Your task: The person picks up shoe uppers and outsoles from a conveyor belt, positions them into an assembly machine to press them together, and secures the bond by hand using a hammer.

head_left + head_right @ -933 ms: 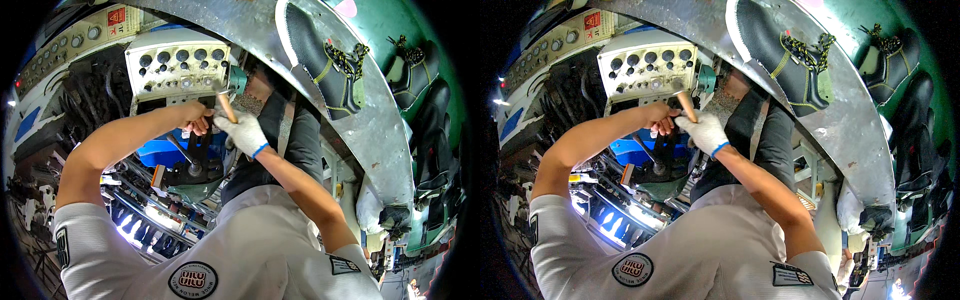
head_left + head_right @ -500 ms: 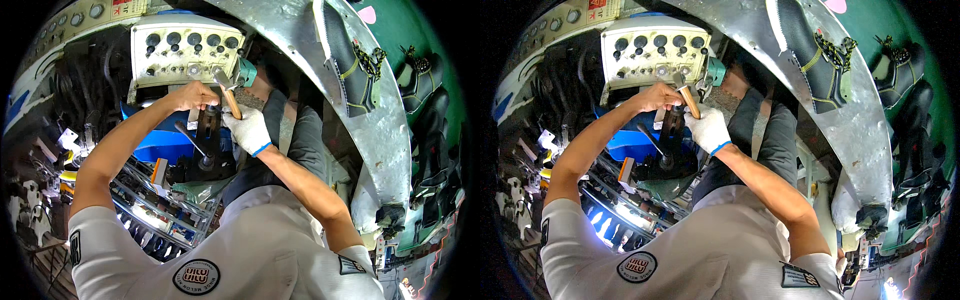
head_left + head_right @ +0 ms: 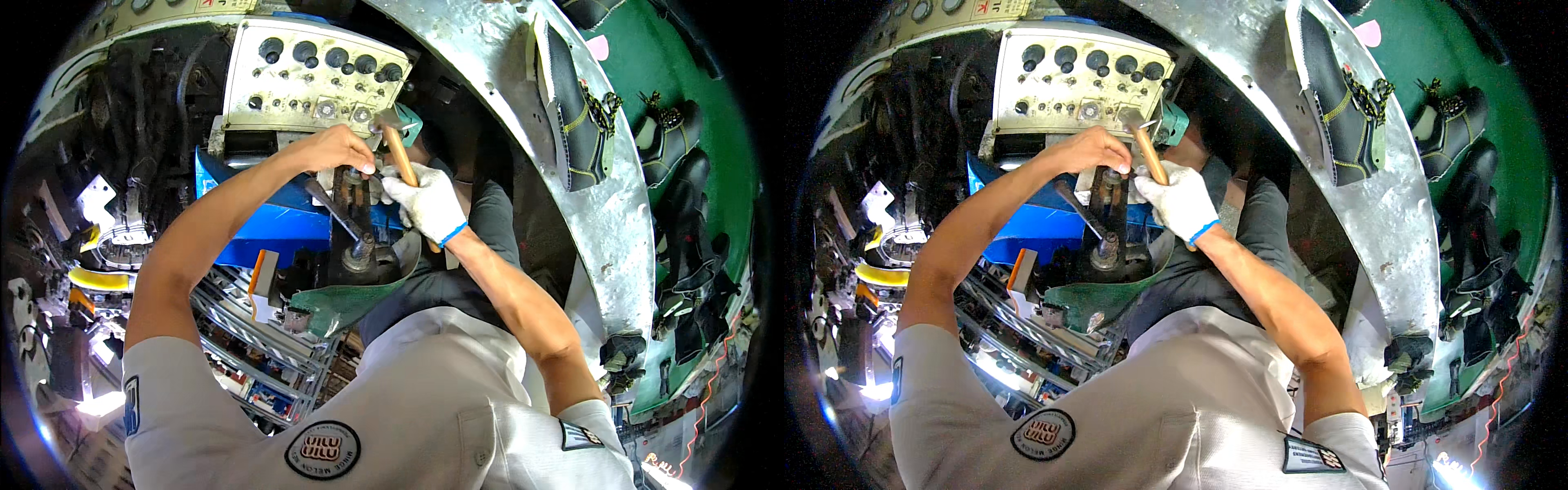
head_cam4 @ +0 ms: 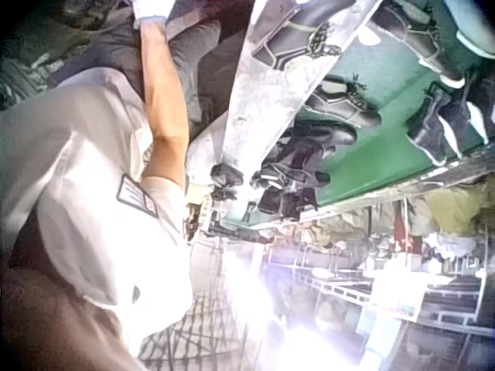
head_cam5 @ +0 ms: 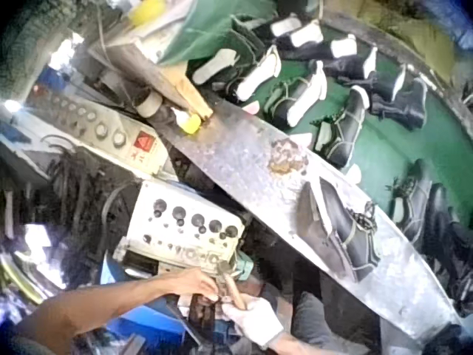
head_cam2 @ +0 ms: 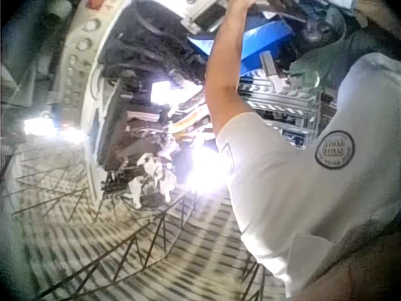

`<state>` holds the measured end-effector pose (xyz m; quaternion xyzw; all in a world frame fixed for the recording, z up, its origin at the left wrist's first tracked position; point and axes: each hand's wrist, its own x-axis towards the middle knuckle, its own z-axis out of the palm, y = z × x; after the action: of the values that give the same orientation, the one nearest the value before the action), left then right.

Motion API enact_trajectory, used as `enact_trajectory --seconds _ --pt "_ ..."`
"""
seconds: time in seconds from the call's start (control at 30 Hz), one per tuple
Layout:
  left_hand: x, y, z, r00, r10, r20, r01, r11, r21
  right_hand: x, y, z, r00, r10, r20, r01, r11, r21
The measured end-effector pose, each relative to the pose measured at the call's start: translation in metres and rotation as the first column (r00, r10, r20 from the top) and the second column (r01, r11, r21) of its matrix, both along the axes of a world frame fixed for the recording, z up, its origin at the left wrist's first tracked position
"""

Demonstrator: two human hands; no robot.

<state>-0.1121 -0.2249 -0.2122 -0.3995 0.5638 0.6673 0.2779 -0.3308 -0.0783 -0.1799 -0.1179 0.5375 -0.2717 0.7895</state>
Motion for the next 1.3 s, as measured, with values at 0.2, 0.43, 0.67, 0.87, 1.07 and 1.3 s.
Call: enact_trajectory --seconds 0.2,0.43,0.67,0.87,1.07,1.3 --pt "-0.005 0.001 -0.004 0.998 0.005 0.060 -0.005 1.000 -0.004 -0.060 -0.003 0.080 0.983 -0.003 -0.183 0.008 1.000 0.028" --pt "0.002 0.011 -0.003 0.996 0.084 -0.022 -0.084 0.996 -0.043 -0.073 0.049 0.128 0.953 0.038 -0.301 -0.061 0.996 -0.067" --pt "0.023 0.018 -0.015 0.902 0.432 0.016 -0.414 0.852 0.322 -0.062 0.086 0.117 0.855 0.124 -0.504 -0.176 0.983 -0.057" --pt "0.030 0.019 -0.021 0.922 0.381 -0.065 -0.362 0.911 0.197 -0.054 0.044 0.143 0.915 0.058 -0.398 -0.140 0.974 -0.179" --pt "0.019 0.010 -0.014 0.984 0.129 -0.120 -0.122 0.990 0.064 -0.065 0.061 0.117 0.761 0.314 -0.568 -0.424 0.903 -0.069" --pt "0.031 0.019 -0.019 0.961 0.219 -0.171 -0.206 0.974 0.093 -0.055 0.029 0.166 0.632 0.276 -0.724 -0.579 0.789 -0.205"
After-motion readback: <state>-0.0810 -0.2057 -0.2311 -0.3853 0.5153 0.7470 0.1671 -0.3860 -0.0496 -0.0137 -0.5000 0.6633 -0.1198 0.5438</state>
